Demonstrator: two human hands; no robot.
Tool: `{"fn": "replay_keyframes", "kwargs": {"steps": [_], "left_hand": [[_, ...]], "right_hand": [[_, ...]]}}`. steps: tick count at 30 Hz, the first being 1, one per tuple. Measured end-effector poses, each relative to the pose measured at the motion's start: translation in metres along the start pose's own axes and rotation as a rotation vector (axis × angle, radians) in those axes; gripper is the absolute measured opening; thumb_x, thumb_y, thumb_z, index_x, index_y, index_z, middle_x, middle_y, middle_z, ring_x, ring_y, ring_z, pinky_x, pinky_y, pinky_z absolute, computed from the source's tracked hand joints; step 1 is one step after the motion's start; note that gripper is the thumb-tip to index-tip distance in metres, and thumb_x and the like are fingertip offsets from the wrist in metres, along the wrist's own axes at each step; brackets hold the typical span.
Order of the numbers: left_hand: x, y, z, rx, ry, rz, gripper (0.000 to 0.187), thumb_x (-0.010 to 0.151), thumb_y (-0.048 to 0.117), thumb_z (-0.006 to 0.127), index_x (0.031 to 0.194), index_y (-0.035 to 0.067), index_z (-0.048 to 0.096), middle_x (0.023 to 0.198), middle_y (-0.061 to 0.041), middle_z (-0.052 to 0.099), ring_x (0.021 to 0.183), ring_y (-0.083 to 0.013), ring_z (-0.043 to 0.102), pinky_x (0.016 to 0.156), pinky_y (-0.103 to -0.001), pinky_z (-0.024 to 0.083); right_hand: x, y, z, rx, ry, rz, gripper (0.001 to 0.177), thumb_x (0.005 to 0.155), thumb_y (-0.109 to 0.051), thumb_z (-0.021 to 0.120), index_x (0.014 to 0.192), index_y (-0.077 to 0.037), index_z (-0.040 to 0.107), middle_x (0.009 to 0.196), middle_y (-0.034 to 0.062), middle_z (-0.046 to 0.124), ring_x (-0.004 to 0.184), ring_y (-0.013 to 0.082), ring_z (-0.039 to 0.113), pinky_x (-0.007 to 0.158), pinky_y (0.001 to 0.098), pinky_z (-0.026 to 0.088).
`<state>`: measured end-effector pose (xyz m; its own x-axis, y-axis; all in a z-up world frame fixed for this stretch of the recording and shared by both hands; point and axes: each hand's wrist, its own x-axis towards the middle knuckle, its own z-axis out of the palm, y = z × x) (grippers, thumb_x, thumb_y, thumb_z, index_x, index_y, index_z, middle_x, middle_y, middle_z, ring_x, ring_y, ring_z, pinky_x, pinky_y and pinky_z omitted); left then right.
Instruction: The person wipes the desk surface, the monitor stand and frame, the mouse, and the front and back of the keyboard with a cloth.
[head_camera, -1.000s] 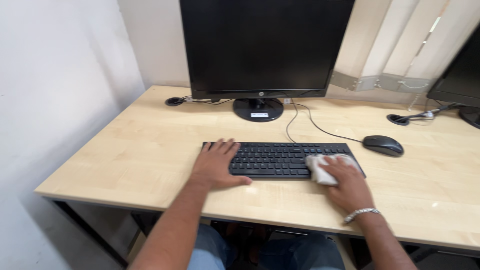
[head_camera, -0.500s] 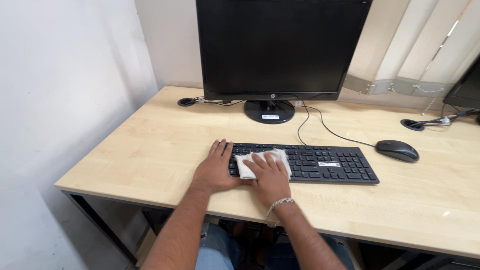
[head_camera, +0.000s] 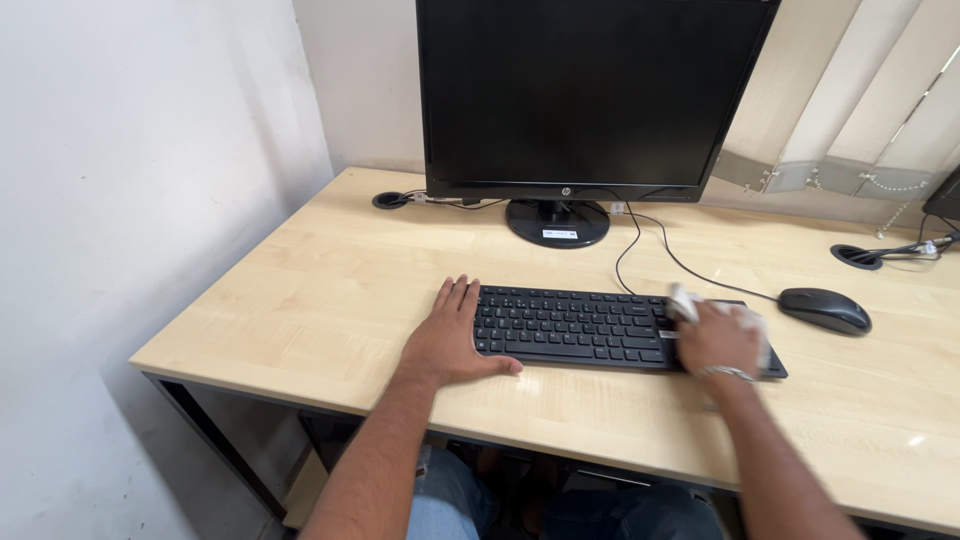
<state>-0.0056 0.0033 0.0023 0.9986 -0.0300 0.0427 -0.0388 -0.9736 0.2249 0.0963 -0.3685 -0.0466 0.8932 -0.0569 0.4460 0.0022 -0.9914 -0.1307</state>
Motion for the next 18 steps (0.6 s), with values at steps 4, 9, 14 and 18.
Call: {"fn": "replay_keyframes", "kwargs": {"steps": [4,9,14,18], "left_hand": [[0.002,-0.003,0.003,-0.069,-0.003,-0.015,0.162,0.045,0.095,0.070,0.164,0.010,0.001,0.172,-0.010,-0.003,0.157,-0.0257,-0.004,0.124,-0.047,0.020],[0.013,-0.011,0.014,0.084,0.041,0.046,0.146,0.058,0.095,0.071,0.160,0.013,0.006,0.173,-0.014,-0.005,0.157,-0.0325,-0.006,0.128,-0.044,0.017],[0.003,-0.011,-0.001,-0.144,0.005,-0.042,0.163,0.047,0.081,0.083,0.163,0.007,-0.004,0.172,-0.014,-0.001,0.156,-0.0270,0.010,0.123,-0.039,0.030],[-0.009,-0.023,-0.019,-0.242,-0.051,-0.060,0.172,0.038,0.083,0.080,0.168,0.006,-0.002,0.167,-0.012,0.030,0.149,-0.0261,0.036,0.128,-0.040,0.031]], "right_hand": [[0.003,-0.096,0.027,0.292,-0.100,-0.090,0.034,0.093,-0.028,0.058,0.122,-0.014,0.069,0.113,0.0200,0.072,0.095,0.0406,0.071,0.091,0.0525,0.054],[-0.021,-0.235,0.023,0.461,-0.133,-0.397,0.039,0.092,-0.029,0.060,0.127,-0.016,0.069,0.128,0.0159,0.067,0.127,0.0379,0.056,0.104,0.0530,0.041],[-0.034,-0.221,-0.035,0.429,-0.377,-0.254,0.045,0.085,-0.033,0.064,0.129,-0.027,0.070,0.148,0.0076,0.054,0.129,0.0316,0.058,0.113,0.0426,0.042],[-0.035,-0.227,-0.027,0.418,-0.142,-0.375,0.039,0.083,-0.028,0.066,0.121,-0.023,0.075,0.128,0.0074,0.071,0.132,0.0286,0.059,0.111,0.0456,0.044]]}}
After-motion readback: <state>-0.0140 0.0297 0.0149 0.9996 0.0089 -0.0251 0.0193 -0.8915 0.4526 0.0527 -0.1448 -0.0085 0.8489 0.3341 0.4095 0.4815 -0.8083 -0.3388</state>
